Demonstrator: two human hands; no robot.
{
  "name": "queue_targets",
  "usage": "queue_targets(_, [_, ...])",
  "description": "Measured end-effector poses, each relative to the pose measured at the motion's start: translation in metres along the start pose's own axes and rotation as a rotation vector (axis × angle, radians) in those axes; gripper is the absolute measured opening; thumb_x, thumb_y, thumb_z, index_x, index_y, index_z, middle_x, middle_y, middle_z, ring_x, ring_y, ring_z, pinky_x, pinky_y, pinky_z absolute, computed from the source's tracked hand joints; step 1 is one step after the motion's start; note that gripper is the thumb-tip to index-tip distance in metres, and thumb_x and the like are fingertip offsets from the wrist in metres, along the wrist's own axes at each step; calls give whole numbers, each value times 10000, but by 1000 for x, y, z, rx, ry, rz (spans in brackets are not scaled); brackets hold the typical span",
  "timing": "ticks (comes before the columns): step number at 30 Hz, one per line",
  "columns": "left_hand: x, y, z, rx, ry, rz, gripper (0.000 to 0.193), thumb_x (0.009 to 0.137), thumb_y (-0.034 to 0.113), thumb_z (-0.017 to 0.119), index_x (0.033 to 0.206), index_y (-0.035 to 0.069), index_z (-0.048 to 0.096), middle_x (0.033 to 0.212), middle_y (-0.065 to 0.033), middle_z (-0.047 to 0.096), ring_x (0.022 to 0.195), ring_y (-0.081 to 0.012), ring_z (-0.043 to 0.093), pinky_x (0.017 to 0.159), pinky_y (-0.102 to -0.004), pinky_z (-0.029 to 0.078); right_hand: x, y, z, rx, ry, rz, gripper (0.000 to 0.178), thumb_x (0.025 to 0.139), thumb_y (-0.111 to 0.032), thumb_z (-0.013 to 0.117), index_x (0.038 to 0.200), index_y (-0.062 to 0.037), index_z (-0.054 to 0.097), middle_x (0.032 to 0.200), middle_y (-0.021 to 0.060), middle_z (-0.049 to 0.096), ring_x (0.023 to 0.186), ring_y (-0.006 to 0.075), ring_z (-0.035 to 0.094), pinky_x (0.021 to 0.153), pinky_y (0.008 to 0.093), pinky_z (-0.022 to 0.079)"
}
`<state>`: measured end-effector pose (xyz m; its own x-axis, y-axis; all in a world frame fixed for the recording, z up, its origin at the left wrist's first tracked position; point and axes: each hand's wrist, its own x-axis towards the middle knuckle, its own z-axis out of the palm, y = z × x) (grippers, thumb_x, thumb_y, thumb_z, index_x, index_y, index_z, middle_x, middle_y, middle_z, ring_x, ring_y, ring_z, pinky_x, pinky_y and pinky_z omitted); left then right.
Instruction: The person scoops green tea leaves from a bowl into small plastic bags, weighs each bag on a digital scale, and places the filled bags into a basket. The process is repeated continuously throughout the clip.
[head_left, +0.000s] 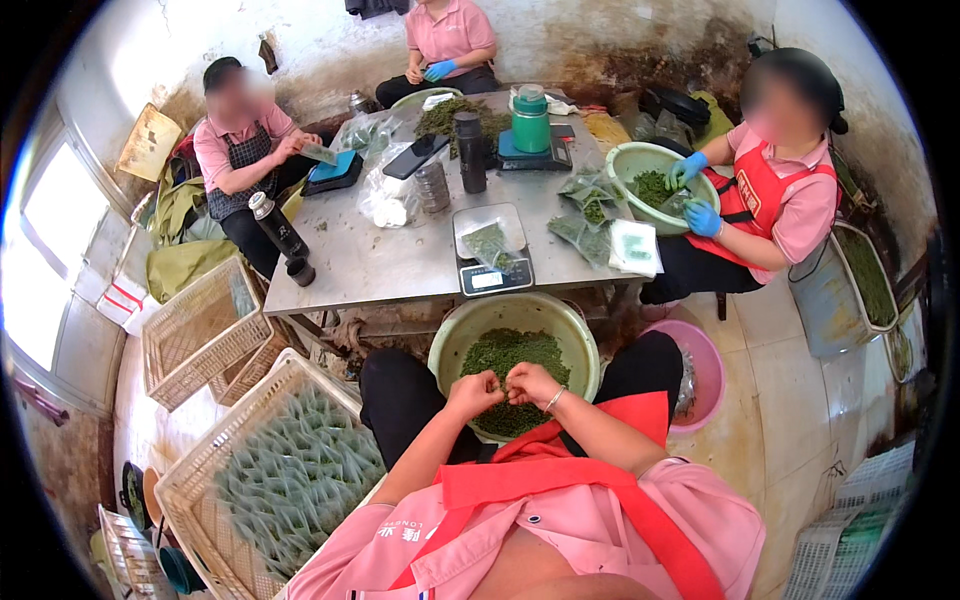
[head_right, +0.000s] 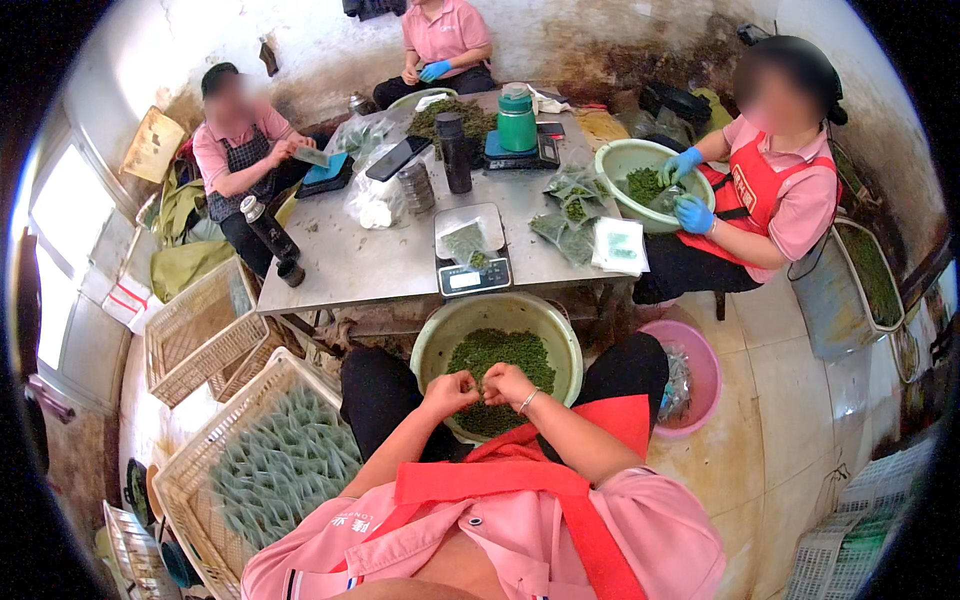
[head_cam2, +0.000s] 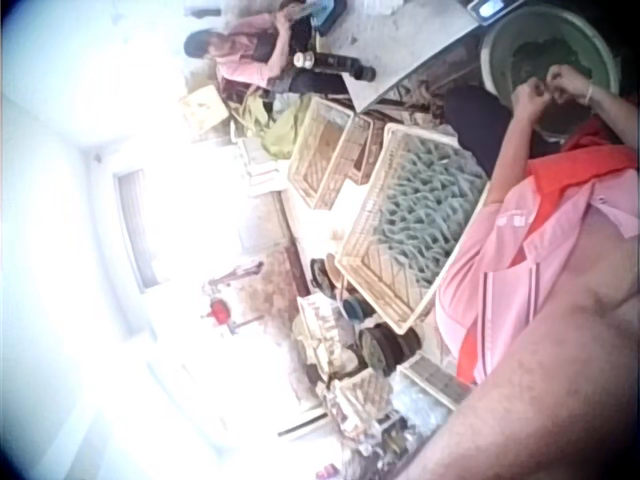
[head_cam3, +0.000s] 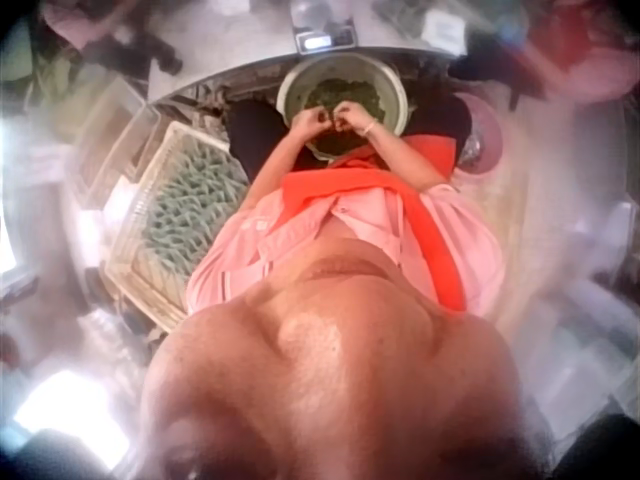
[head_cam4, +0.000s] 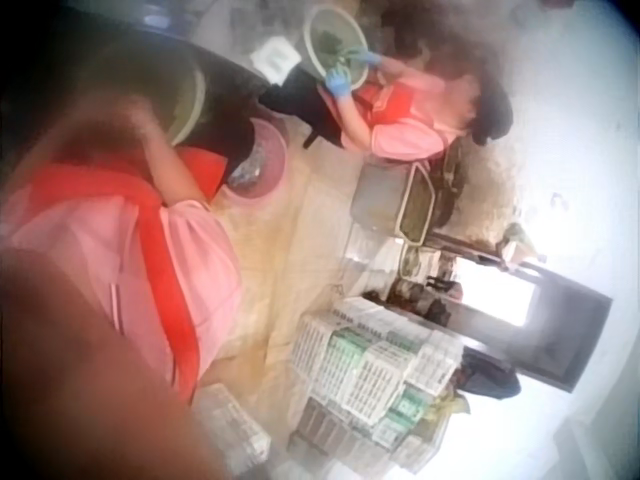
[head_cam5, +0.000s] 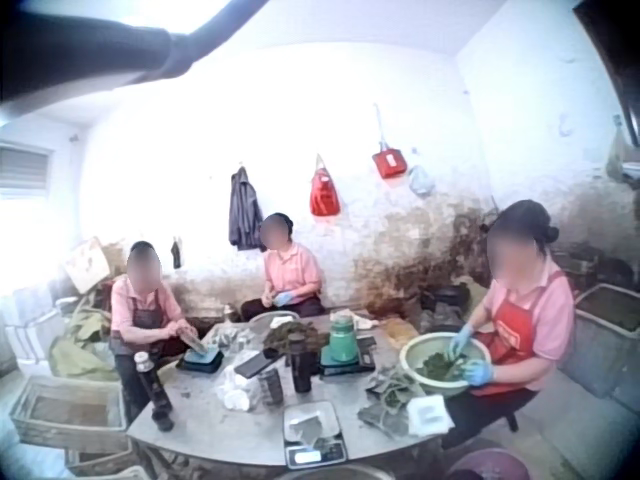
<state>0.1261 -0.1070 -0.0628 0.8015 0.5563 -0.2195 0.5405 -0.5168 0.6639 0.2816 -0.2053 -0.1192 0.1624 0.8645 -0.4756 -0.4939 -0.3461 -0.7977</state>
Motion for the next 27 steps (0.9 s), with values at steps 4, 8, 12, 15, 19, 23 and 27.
queue_targets(4, [-1, -9, 0, 108, 34, 1, 263, 697, 330, 652, 834, 111, 602, 687, -64, 626, 685, -254, 629, 613, -382, 479, 1, -6, -15, 66, 43, 9, 64, 860, -81, 580, 885, -41, 537, 780, 75, 600, 649, 171, 613, 597, 335, 562])
queue_targets(8, [0, -10, 3, 65, 70, -1, 269, 702, 317, 656, 868, 112, 602, 720, -68, 630, 704, -254, 628, 624, -382, 479, 0, -6, -19, 108, -28, 19, 65, 853, -73, 587, 889, -46, 540, 799, 82, 614, 690, 190, 633, 622, 344, 564])
queue_targets(12, [-1, -4, 2, 53, 22, 14, 267, 721, 305, 645, 906, 117, 606, 733, -66, 636, 716, -252, 632, 634, -379, 481, 2, 1, -15, 116, -65, 42, 85, 852, -77, 588, 912, -45, 537, 817, 91, 619, 727, 210, 640, 660, 354, 563])
queue_targets(15, [0, -7, 1, 17, 75, 19, 270, 724, 301, 644, 917, 116, 605, 731, -70, 638, 713, -251, 635, 636, -375, 485, -2, -4, -10, 142, -118, 26, 85, 856, -75, 581, 920, -45, 533, 829, 93, 620, 732, 207, 637, 665, 350, 562])
queue_targets(19, [-3, -12, 1, 15, 103, 21, 278, 735, 287, 646, 938, 102, 604, 713, -79, 636, 683, -238, 633, 621, -358, 484, -8, -2, -4, 160, -132, 13, 99, 865, -94, 594, 934, -52, 536, 833, 84, 619, 720, 190, 641, 656, 329, 558])
queue_targets(23, [-9, -8, 0, -43, 70, 67, 266, 750, 243, 658, 944, 70, 601, 693, -85, 630, 648, -200, 626, 600, -326, 475, -11, -3, 2, 168, -122, 3, 140, 853, -127, 629, 921, -55, 529, 806, 59, 599, 691, 166, 627, 642, 330, 565])
queue_targets(27, [-10, -5, 0, -67, 65, 98, 272, 745, 262, 654, 952, 92, 604, 720, -80, 638, 680, -224, 637, 625, -340, 485, -7, 0, -1, 130, -87, -11, 138, 847, -115, 630, 919, -49, 534, 802, 62, 603, 691, 168, 630, 636, 328, 565])
